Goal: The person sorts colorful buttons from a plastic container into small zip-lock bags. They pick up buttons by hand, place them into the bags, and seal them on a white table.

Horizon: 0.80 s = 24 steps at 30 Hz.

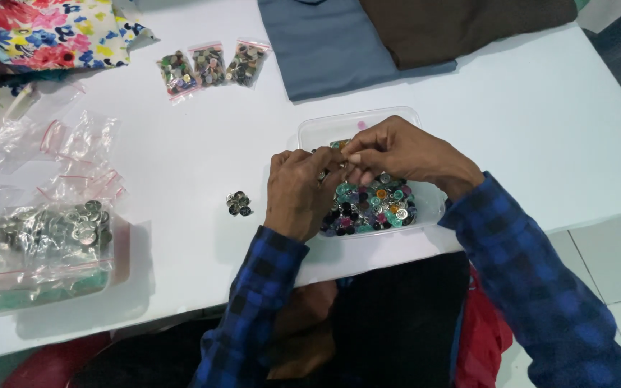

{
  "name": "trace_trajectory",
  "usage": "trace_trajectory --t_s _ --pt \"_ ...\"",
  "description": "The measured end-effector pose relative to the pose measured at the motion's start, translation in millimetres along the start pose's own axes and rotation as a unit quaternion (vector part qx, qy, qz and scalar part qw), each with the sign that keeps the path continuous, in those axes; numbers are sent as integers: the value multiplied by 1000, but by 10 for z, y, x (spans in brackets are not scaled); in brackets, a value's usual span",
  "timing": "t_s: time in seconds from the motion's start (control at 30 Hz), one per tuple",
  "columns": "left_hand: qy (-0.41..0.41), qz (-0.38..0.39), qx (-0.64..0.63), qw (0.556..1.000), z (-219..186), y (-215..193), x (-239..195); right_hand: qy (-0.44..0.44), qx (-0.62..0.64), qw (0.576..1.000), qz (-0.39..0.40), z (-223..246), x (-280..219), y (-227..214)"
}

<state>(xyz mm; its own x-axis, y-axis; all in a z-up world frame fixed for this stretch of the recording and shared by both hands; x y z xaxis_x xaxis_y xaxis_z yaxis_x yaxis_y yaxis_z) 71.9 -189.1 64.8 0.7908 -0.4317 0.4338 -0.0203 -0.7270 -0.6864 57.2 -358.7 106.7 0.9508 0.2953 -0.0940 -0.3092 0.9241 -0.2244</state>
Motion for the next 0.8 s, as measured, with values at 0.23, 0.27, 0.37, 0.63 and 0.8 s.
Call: trace_trajectory --t_s 0.23,0.27,0.37,0.63,0.8 --pt "-5 6 27 1000 -2 11 -2 -67 -95 992 -51 -41 42 -49" --pt "-3 4 35 999 -4 13 0 -91 -170 979 -63 -28 43 -48" --pt "8 6 48 999 2 11 -14 -121 -336 932 -53 -170 69 -32" --pt "22 3 84 996 58 86 -25 -84 -425 901 21 -12 -12 109" --pt "9 16 83 996 92 131 -42 -87 -441 890 74 -98 31 131"
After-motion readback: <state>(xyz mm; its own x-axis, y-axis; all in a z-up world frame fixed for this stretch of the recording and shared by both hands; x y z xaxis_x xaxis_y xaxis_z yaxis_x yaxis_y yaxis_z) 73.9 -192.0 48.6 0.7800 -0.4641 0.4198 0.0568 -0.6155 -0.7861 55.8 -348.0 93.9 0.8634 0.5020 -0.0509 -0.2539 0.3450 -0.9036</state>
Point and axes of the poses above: each hand's wrist, its own x-axis towards the middle knuckle, its own y-axis out of the palm, z = x × y, the point moved 4 cm from there along x, towards the middle knuckle, and after that the axes turned 8 degrees about -y, right-handed, at the moved point
